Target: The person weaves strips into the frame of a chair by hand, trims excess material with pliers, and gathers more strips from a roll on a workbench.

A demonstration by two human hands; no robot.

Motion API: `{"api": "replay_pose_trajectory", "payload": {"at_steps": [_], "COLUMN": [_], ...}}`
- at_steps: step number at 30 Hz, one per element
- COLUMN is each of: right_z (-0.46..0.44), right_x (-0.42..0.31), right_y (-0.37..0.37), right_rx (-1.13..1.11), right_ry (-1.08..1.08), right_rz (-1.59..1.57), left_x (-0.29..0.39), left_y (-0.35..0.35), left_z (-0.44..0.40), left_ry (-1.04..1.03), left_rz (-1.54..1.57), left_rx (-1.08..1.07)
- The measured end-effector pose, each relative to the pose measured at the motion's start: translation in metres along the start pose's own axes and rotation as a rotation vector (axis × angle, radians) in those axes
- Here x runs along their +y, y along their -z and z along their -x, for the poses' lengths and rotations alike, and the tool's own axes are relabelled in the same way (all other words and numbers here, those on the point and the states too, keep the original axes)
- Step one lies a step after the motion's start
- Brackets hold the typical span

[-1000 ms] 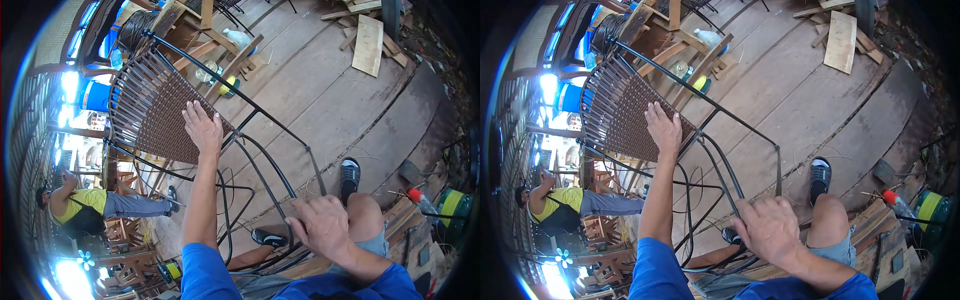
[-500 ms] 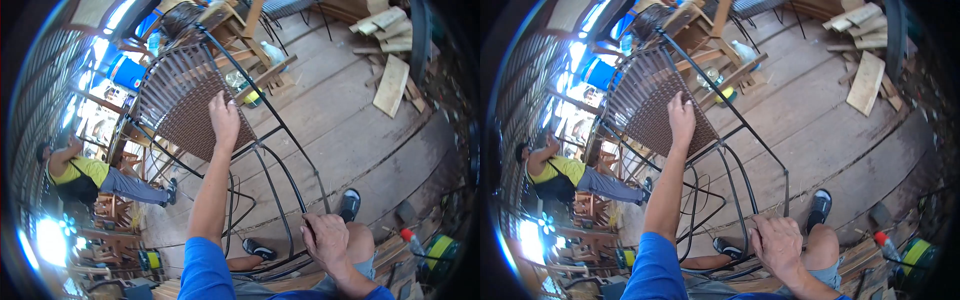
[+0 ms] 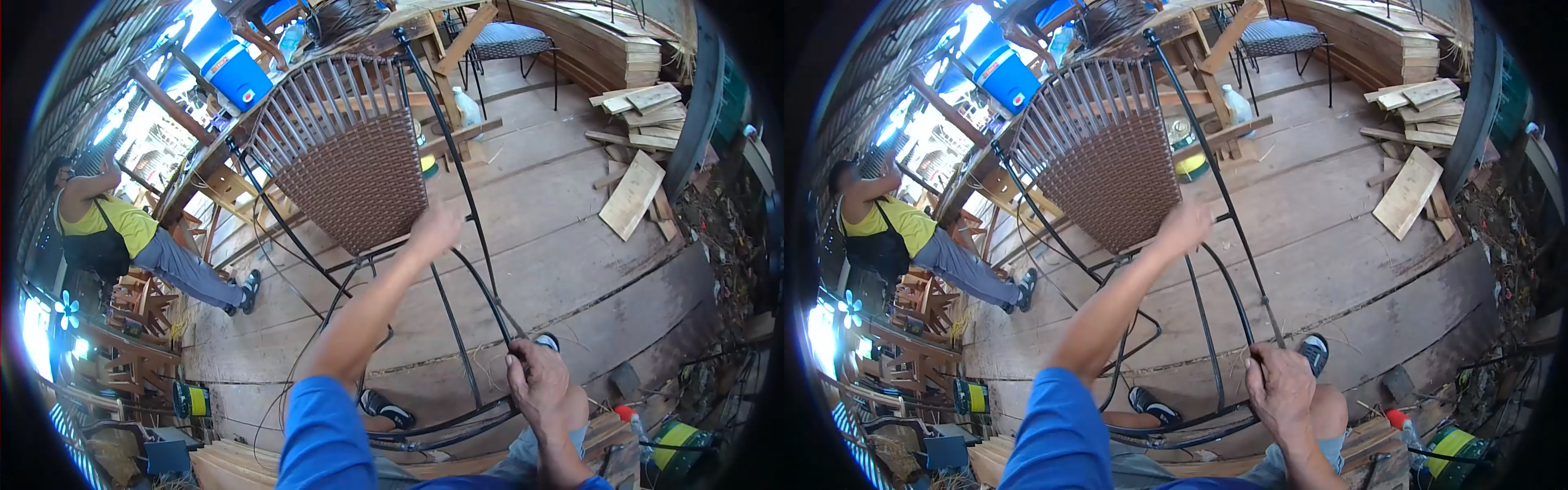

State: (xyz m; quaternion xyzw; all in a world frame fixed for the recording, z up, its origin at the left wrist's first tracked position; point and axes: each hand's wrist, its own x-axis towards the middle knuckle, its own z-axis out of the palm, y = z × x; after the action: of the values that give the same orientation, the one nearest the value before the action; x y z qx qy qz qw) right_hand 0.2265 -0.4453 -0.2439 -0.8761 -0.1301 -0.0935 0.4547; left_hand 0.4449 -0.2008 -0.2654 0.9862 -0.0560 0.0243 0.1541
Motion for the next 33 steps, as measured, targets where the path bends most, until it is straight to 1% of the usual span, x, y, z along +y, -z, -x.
{"api": "replay_pose_trajectory", "payload": {"at_steps": [2,3,4,5,6,7,8,9,10,11,12,14,16,18,21,24,27,28,30,31,33], "right_z": [-0.003,-0.004,-0.006,-0.007,-0.009,-0.014,-0.023,-0.038,-0.059,-0.080,-0.100,-0.135,-0.173,-0.209,-0.254,-0.265,-0.263,-0.261,-0.257,-0.257,-0.259], "right_x": [-0.005,-0.007,-0.006,-0.005,0.000,0.008,0.016,0.025,0.030,0.027,0.023,0.005,-0.010,-0.027,-0.017,-0.019,-0.008,-0.011,-0.013,-0.014,-0.010], "right_y": [0.002,0.002,0.001,0.000,0.001,0.003,0.005,0.004,0.001,-0.011,-0.024,-0.061,-0.097,-0.121,-0.171,-0.204,-0.231,-0.231,-0.224,-0.222,-0.225], "right_rx": [-0.020,-0.023,-0.026,-0.026,-0.096,-0.206,-0.309,-0.310,-0.313,-0.251,-0.180,-0.196,-0.294,-0.289,-0.098,0.021,0.063,0.088,0.113,0.125,0.119], "right_ry": [-0.033,-0.029,-0.026,-0.025,-0.090,-0.193,-0.295,-0.299,-0.302,-0.254,-0.209,-0.238,-0.156,-0.144,-0.156,-0.209,-0.212,-0.226,-0.162,-0.127,-0.133], "right_rz": [0.006,0.015,0.022,0.028,-0.016,-0.166,-0.327,-0.306,-0.282,-0.391,-0.499,-0.872,-0.854,-0.576,-0.882,-0.910,-0.886,-0.911,-0.844,-0.815,-0.833], "left_x": [0.012,-0.001,-0.004,0.008,0.015,0.018,0.026,0.030,0.030,0.032,0.032,0.035,0.034,0.026,0.024,0.025,0.023,0.023,0.023,0.024,0.025], "left_y": [0.015,0.013,0.024,0.054,0.073,0.090,0.107,0.119,0.116,0.109,0.101,0.075,0.063,0.053,0.055,0.060,0.054,0.053,0.052,0.051,0.052], "left_z": [0.074,0.110,0.151,0.184,0.218,0.254,0.283,0.308,0.337,0.365,0.380,0.393,0.392,0.395,0.393,0.389,0.391,0.392,0.391,0.391,0.392], "left_ry": [-0.165,-0.319,-0.425,-0.382,-0.297,-0.208,-0.117,-0.033,0.028,0.096,0.096,0.086,0.043,0.025,0.037,0.064,0.072,0.070,0.066,0.076,0.092], "left_rz": [-0.144,-0.307,-0.353,-0.392,-0.356,-0.250,-0.133,-0.020,0.068,0.155,0.084,-0.037,-0.060,-0.040,-0.029,-0.010,-0.005,-0.024,-0.062,-0.046,-0.022], "left_rx": [-0.280,-0.269,-0.184,-0.336,-0.415,-0.399,-0.444,-0.488,-0.365,-0.248,-0.150,0.058,0.158,0.236,0.221,0.193,0.222,0.227,0.247,0.238,0.222]}}
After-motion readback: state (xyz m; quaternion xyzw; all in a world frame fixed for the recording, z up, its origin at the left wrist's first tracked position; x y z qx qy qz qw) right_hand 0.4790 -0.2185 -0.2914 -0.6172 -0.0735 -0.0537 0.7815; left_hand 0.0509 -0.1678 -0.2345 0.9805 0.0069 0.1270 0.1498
